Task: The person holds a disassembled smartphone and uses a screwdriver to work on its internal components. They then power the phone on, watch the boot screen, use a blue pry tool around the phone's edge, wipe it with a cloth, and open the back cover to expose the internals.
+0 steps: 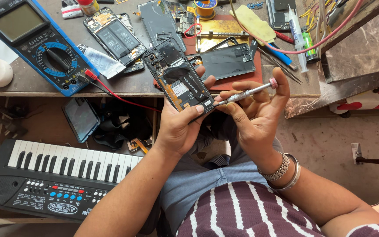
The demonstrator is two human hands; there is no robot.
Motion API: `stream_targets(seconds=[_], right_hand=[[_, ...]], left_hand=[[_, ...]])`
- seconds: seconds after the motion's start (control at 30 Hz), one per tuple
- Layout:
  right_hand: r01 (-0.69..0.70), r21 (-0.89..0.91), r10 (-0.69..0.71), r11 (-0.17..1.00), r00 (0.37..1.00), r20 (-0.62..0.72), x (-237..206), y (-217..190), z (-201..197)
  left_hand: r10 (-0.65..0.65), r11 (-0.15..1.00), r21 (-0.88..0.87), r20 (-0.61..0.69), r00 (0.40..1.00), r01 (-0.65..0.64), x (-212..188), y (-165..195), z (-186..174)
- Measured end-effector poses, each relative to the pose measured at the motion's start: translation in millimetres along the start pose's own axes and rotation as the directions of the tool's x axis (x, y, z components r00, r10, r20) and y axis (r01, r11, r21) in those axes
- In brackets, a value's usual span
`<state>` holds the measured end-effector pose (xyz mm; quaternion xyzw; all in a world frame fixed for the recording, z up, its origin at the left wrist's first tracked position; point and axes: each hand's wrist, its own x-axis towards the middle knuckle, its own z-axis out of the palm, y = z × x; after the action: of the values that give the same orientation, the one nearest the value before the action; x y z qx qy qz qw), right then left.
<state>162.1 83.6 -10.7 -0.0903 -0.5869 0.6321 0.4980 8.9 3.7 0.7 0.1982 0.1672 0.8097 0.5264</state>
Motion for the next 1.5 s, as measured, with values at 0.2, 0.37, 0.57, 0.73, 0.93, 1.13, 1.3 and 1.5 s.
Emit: stream_targets(seconds=[0.2, 0.37, 0.57, 0.73, 0.93, 1.13, 1.3, 1.5], right_hand=[[0.025, -0.056, -0.024, 0.998, 1.0, 0.017, -1.1, 0.5, -0.6], [0.03, -0.094, -0.027, 0.995, 0.999, 0.029, -1.5, 1.2, -1.6], [0.044, -0.142, -0.037, 0.989, 0.998, 0.048, -1.7, 2.3, -3.5], [0.128, -0.269, -0.096, 0.955, 0.987, 0.127, 2.3, -1.1, 2.3], [0.526, -0.445, -0.369, 0.725, 0.842, 0.394, 18.0, -18.5, 5.9], [0.49, -0.501, -0.39, 0.713, 0.872, 0.297, 26.5, -26.9, -4.2], [0.315, -0.46, -0.231, 0.83, 0.945, 0.231, 22.6, -24.1, -9.8], [0.428, -0.466, -0.31, 0.774, 0.899, 0.31, 23.7, -22.8, -12.4]], left_hand=[[-0.009, 1.0, -0.009, 0.015, 1.0, 0.009, 0.1, 2.2, 0.0], [-0.01, 1.0, 0.006, 0.014, 1.0, 0.01, 0.2, 2.3, 0.1], [-0.009, 1.0, 0.007, 0.006, 1.0, 0.009, 0.1, 2.2, 0.3], [-0.008, 1.0, -0.006, -0.009, 1.0, 0.008, 0.0, 1.6, -2.9], [0.001, 1.0, -0.013, -0.017, 1.0, -0.001, 0.7, -3.8, -6.5], [-0.004, 1.0, -0.003, -0.029, 1.0, 0.004, 0.1, -5.2, -7.9], [0.014, 1.0, 0.008, -0.015, 1.0, -0.014, 1.7, -4.4, -9.6], [0.012, 1.0, -0.008, -0.007, 1.0, -0.012, 1.9, -4.9, -11.1]])
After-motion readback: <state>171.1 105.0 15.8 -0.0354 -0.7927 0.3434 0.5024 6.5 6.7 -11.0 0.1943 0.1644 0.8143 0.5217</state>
